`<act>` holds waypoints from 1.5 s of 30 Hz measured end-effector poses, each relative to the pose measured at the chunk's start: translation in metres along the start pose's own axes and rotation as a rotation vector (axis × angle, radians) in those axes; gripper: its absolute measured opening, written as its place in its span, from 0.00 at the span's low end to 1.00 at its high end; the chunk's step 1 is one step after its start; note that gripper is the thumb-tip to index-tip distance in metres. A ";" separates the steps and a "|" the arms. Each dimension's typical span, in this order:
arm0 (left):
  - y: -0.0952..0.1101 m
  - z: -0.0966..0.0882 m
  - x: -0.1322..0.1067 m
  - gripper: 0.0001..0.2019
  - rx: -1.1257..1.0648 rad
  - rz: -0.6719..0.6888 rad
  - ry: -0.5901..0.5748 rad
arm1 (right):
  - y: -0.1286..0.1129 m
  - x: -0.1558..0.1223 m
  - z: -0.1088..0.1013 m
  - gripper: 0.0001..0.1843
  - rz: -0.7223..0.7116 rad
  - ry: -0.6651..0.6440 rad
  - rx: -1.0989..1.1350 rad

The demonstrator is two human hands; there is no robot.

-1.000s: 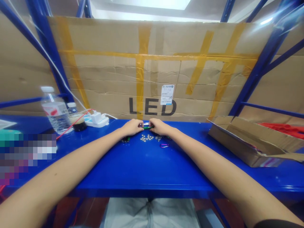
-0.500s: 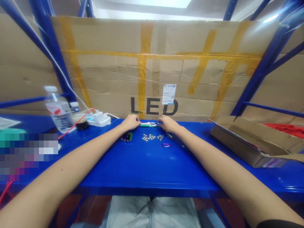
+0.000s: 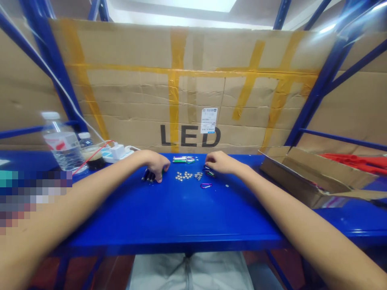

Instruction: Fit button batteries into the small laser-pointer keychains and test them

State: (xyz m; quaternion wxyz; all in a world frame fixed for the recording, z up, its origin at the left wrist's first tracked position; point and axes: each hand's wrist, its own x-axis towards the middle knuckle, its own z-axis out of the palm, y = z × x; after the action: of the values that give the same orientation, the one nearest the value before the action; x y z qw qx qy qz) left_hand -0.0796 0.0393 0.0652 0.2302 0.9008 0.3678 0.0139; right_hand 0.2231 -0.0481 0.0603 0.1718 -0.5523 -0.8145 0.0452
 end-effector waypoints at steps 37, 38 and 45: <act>0.026 0.046 -0.003 0.07 0.096 0.247 0.295 | -0.023 -0.001 0.034 0.07 0.015 0.282 0.374; 0.028 0.046 -0.004 0.07 0.108 0.216 0.282 | -0.023 -0.001 0.034 0.06 0.007 0.280 0.346; 0.038 0.043 -0.009 0.08 0.242 0.160 0.215 | -0.029 -0.005 0.036 0.04 -0.002 0.279 0.281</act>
State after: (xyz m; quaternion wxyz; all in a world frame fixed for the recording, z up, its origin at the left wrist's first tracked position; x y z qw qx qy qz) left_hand -0.0524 -0.0076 0.0446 0.0774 0.9417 0.3164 0.0842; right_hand 0.1872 -0.0595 0.0326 0.3583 -0.5231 -0.7690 0.0812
